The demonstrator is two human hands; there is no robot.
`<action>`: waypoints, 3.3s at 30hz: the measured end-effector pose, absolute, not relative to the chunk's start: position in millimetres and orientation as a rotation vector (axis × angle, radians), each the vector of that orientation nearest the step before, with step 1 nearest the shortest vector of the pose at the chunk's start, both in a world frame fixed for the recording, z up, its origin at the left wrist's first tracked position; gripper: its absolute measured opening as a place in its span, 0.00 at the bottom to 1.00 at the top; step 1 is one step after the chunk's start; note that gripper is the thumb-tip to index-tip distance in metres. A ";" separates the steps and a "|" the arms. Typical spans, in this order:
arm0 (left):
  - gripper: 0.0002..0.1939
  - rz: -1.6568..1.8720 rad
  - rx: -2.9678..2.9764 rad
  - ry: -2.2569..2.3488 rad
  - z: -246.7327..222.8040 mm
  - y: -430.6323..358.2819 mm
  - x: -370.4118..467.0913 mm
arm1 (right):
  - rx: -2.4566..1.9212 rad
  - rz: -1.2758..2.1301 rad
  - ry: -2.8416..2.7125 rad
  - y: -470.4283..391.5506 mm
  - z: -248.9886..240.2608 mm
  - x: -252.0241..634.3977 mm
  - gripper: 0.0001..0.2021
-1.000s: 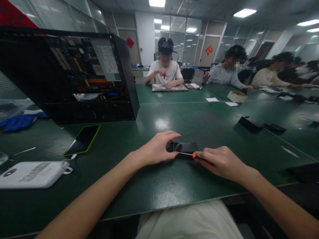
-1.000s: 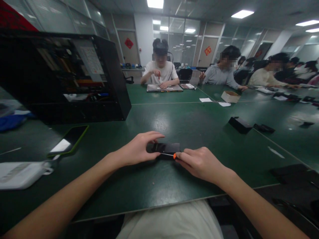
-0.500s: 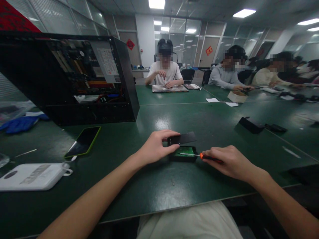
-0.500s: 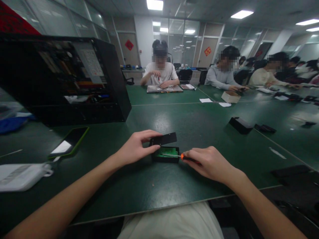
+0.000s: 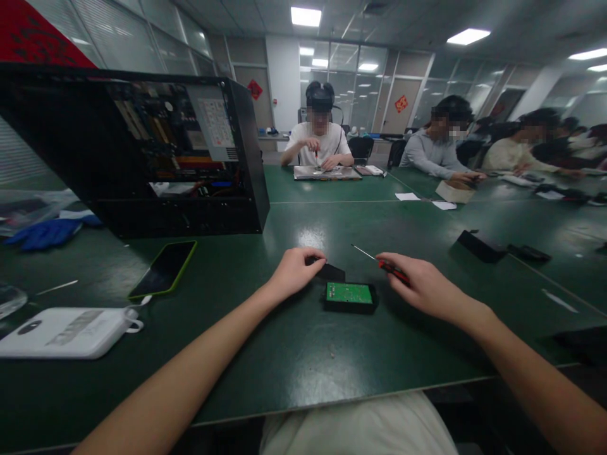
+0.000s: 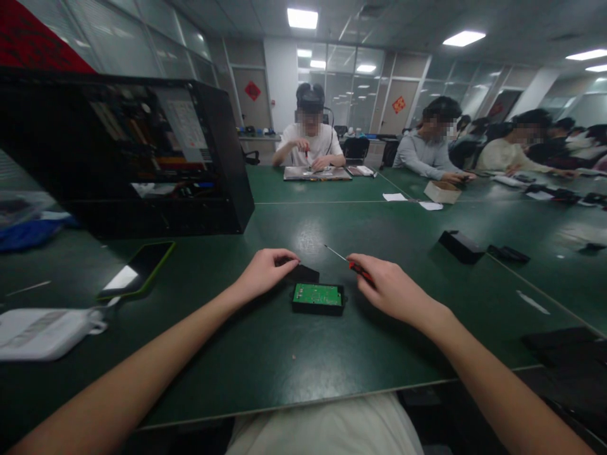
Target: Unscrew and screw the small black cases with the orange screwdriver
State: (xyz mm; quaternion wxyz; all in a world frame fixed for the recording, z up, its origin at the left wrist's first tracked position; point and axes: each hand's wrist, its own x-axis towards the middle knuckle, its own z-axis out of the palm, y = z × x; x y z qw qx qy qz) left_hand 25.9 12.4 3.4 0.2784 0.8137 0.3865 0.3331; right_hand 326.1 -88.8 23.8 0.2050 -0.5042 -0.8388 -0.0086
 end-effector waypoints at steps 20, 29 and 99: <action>0.11 0.855 2.559 1.005 -0.5 20.2 -5.9 | -1.466 0.010 -2.493 -72.8 30.7 297.3 0.23; 0.13 0.728 2.696 0.969 -5.5 14.1 -4.1 | -1.274 0.182 -2.502 -109.3 21.1 265.4 0.28; 0.10 1.171 2.015 0.798 16.0 -16.5 25.9 | -2.329 -0.610 -1.100 -166.4 32.9 556.3 0.26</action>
